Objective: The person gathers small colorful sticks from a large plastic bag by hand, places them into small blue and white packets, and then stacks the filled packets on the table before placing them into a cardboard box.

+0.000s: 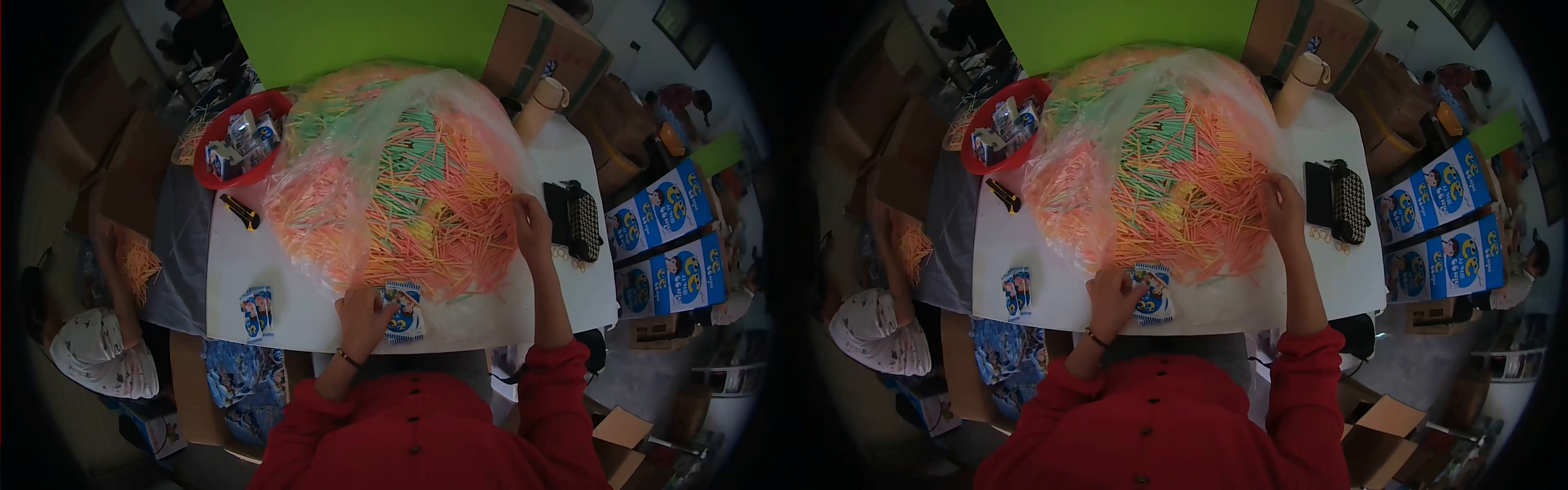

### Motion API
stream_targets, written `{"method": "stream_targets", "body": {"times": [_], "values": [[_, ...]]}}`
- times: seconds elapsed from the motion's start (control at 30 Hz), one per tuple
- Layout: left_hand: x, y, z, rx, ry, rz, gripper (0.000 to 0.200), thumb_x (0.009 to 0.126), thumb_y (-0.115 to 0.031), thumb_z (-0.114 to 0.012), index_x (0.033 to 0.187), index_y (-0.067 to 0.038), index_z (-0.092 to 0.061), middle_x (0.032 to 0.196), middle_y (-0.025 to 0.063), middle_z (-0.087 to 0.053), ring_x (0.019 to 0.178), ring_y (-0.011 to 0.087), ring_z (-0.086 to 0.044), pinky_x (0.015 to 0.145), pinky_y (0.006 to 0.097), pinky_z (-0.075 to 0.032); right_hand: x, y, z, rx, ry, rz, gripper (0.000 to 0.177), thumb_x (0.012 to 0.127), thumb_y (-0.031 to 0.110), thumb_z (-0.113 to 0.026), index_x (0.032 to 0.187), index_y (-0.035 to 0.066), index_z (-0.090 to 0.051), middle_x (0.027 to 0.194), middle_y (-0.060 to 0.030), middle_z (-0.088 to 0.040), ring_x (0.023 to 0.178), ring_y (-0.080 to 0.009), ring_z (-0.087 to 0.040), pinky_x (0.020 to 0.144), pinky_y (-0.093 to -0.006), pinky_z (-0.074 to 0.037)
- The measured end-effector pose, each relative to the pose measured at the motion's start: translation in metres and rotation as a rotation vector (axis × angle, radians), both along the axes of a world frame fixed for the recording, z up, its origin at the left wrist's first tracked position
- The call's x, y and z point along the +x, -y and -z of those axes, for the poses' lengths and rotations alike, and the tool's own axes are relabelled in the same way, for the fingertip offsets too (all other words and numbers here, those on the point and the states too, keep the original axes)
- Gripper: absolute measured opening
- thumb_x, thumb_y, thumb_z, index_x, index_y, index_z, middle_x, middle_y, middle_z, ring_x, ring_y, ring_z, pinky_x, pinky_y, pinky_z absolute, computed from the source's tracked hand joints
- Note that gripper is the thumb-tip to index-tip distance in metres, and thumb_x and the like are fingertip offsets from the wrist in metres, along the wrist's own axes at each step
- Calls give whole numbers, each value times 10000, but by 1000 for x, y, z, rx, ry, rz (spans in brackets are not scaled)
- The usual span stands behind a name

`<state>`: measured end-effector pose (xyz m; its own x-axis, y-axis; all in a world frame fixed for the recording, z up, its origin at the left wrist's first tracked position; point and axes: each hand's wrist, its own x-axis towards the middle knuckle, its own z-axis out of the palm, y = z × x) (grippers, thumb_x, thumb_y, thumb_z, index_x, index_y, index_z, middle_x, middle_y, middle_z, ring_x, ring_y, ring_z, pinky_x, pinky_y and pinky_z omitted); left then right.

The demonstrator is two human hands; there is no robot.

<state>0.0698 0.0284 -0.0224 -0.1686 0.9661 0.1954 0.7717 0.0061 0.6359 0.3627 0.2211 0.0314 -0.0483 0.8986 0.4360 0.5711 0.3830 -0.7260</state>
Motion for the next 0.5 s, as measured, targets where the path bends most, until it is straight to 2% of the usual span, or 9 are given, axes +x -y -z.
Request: {"method": "stream_targets", "body": {"times": [0.07, 0.13, 0.2, 0.23, 0.3, 0.37, 0.4, 0.43, 0.5], "values": [[-5, -2, 8, -110, 129, 8, 264, 710, -256, -782, 727, -123, -555, 749, 20, -530, 786, 238, -512, 736, 384, -316, 1, -9, -7, 59, 40, -32, 146, 911, 74, -587, 1043, 22, -620, 990, -125, -670, 920, -240, -654, 802, -303, -494], [-7, -3, 9, -107, 168, 13, 236, 713, -244, -777, 750, -121, -579, 757, 19, -539, 798, 233, -519, 733, 380, -317, -2, -19, -16, 116, 78, -56, 167, 913, 84, -589, 1066, 24, -620, 1002, -117, -673, 932, -243, -651, 826, -298, -492], [-7, 0, 12, -105, 206, 18, 211, 717, -232, -773, 772, -119, -603, 765, 18, -549, 809, 227, -526, 729, 377, -318, -12, -33, -22, 246, 296, -125, 192, 896, 67, -590, 1082, 37, -624, 1054, -120, -659, 988, -294, -631, 845, -350, -496], [-7, 2, 13, -77, 177, 38, 172, 737, -209, -755, 807, -116, -629, 783, 26, -559, 814, 228, -530, 734, 379, -323, -16, -41, -22, 249, 294, -123, 192, 896, 67, -590, 1082, 37, -624, 1054, -120, -659, 988, -294, -631, 845, -350, -496], [-6, 2, 8, -44, 145, 57, 139, 757, -186, -736, 841, -112, -654, 800, 33, -569, 820, 229, -534, 739, 380, -329, -27, -57, -20, 230, 510, -195, 278, 848, 35, -591, 1126, 38, -606, 1131, -138, -615, 1059, -327, -582, 886, -386, -482], [3, 2, -13, 201, -49, 41, 132, 799, -135, -687, 924, -99, -671, 819, 51, -572, 812, 243, -535, 756, 386, -340, -40, -73, -18, 335, 620, -170, 297, 820, 42, -581, 1117, 31, -596, 1116, -134, -605, 1045, -320, -578, 883, -386, -482], [5, 1, -18, 204, -53, 37, 132, 799, -135, -687, 924, -99, -671, 819, 51, -572, 812, 243, -535, 756, 386, -340, -44, -79, -18, 438, 730, -143, 317, 792, 48, -570, 1108, 24, -586, 1101, -130, -594, 1031, -312, -573, 881, -385, -482], [5, 1, -22, 236, -32, 28, 125, 813, -127, -670, 931, -87, -663, 830, 62, -575, 810, 253, -534, 758, 389, -348, -48, -85, -18, 443, 725, -146, 317, 792, 48, -570, 1108, 24, -586, 1101, -130, -594, 1031, -312, -573, 881, -385, -482], [1, 0, -20, 270, -17, 16, 120, 827, -119, -652, 938, -75, -656, 841, 73, -579, 808, 263, -532, 759, 392, -357, -55, -94, -14, 511, 898, -33, 286, 786, 96, -578, 1058, 9, -570, 1070, -139, -572, 1027, -280, -565, 891, -366, -472]]}}
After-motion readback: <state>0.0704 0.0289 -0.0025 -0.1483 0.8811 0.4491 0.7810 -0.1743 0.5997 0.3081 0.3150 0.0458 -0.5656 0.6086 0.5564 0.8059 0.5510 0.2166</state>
